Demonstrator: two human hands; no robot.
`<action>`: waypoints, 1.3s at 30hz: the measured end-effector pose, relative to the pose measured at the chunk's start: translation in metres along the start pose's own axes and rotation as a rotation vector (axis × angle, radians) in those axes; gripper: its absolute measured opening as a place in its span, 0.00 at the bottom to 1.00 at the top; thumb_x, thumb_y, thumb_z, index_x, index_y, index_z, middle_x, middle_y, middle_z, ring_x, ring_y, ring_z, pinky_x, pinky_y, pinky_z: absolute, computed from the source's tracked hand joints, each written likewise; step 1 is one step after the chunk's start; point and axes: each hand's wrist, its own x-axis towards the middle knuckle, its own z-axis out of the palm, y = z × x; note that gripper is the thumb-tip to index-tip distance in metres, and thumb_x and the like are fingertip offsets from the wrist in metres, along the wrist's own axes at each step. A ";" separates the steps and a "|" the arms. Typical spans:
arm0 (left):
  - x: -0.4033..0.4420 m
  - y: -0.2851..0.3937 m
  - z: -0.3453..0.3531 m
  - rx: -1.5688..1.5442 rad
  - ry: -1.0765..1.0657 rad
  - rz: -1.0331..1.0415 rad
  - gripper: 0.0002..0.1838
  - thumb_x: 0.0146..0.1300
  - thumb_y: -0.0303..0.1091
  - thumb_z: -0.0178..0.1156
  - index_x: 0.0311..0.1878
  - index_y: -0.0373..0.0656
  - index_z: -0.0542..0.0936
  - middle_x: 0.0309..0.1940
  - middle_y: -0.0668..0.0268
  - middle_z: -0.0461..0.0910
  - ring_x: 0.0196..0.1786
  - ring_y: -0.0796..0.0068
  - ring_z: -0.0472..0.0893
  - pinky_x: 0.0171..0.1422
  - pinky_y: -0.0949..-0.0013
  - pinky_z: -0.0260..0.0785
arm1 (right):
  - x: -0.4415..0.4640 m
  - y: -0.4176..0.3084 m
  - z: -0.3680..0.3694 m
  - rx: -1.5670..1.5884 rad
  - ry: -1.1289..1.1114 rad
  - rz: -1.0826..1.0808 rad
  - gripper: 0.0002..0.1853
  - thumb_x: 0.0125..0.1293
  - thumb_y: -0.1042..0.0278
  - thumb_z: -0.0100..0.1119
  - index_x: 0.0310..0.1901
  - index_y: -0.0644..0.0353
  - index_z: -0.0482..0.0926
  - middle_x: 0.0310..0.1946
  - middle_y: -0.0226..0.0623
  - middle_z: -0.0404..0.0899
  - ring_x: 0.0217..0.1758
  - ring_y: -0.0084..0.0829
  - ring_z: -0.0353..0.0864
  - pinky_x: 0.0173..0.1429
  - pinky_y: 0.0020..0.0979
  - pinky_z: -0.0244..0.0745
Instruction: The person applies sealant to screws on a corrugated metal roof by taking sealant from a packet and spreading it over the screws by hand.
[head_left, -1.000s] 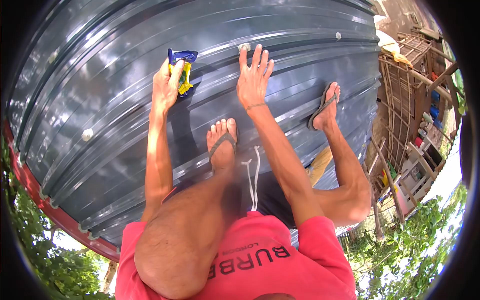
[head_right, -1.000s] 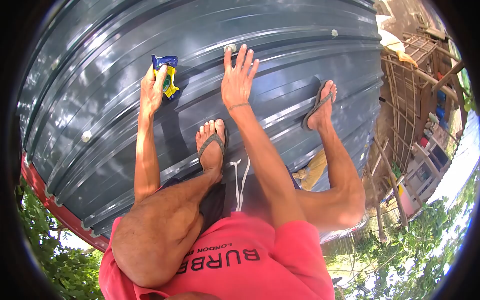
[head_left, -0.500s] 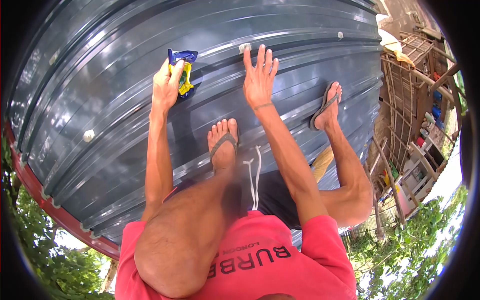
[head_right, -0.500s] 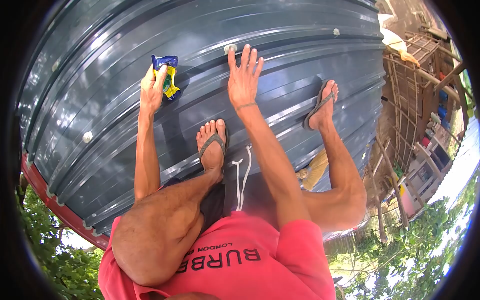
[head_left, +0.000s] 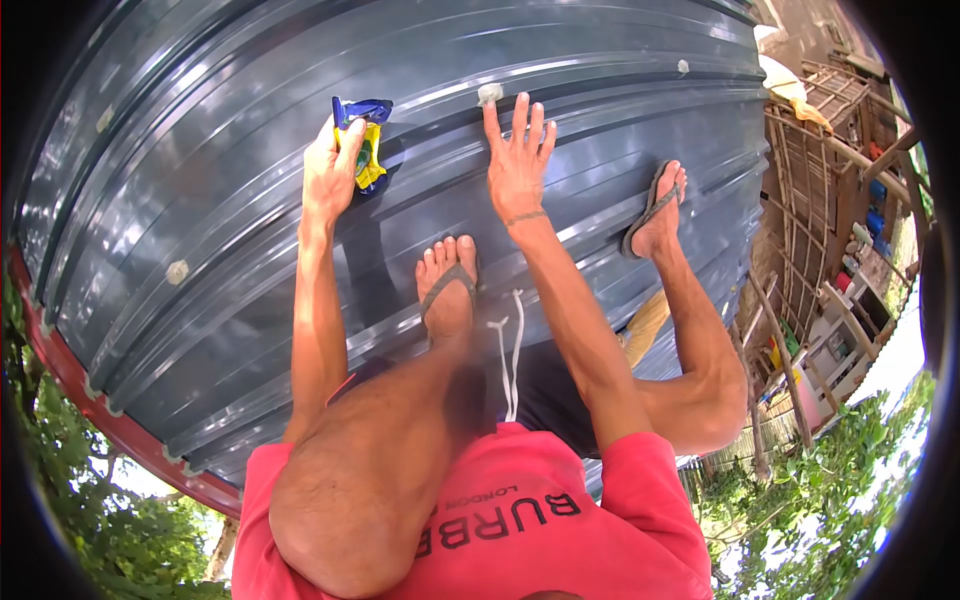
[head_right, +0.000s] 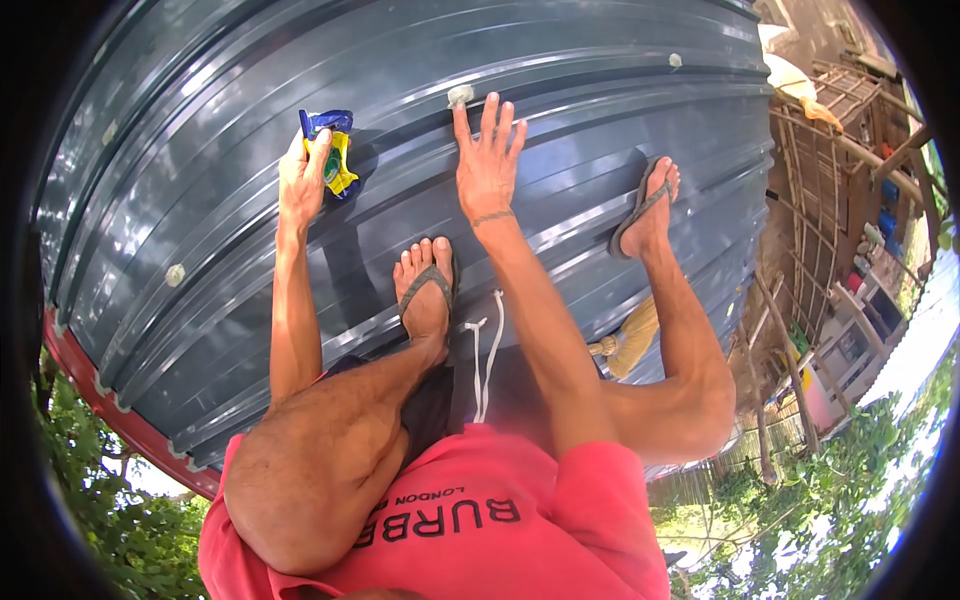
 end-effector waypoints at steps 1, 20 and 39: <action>0.000 -0.001 0.000 -0.019 -0.002 0.001 0.14 0.78 0.40 0.58 0.55 0.39 0.82 0.35 0.71 0.81 0.38 0.84 0.74 0.45 0.73 0.70 | -0.001 0.006 0.000 -0.020 -0.012 0.007 0.36 0.70 0.74 0.54 0.79 0.44 0.59 0.81 0.56 0.48 0.83 0.59 0.50 0.83 0.62 0.40; -0.001 0.005 -0.001 0.116 -0.002 -0.019 0.19 0.78 0.47 0.57 0.55 0.40 0.82 0.36 0.69 0.83 0.41 0.80 0.76 0.49 0.70 0.71 | 0.004 0.007 0.003 -0.093 0.034 -0.060 0.38 0.67 0.72 0.58 0.79 0.41 0.60 0.81 0.54 0.49 0.83 0.56 0.51 0.83 0.61 0.41; -0.001 0.003 -0.001 0.125 -0.001 -0.011 0.19 0.78 0.48 0.57 0.55 0.41 0.82 0.37 0.67 0.83 0.41 0.79 0.77 0.50 0.69 0.71 | 0.013 0.028 0.002 0.199 0.047 -0.021 0.40 0.64 0.81 0.54 0.78 0.41 0.61 0.81 0.56 0.47 0.83 0.59 0.48 0.82 0.62 0.42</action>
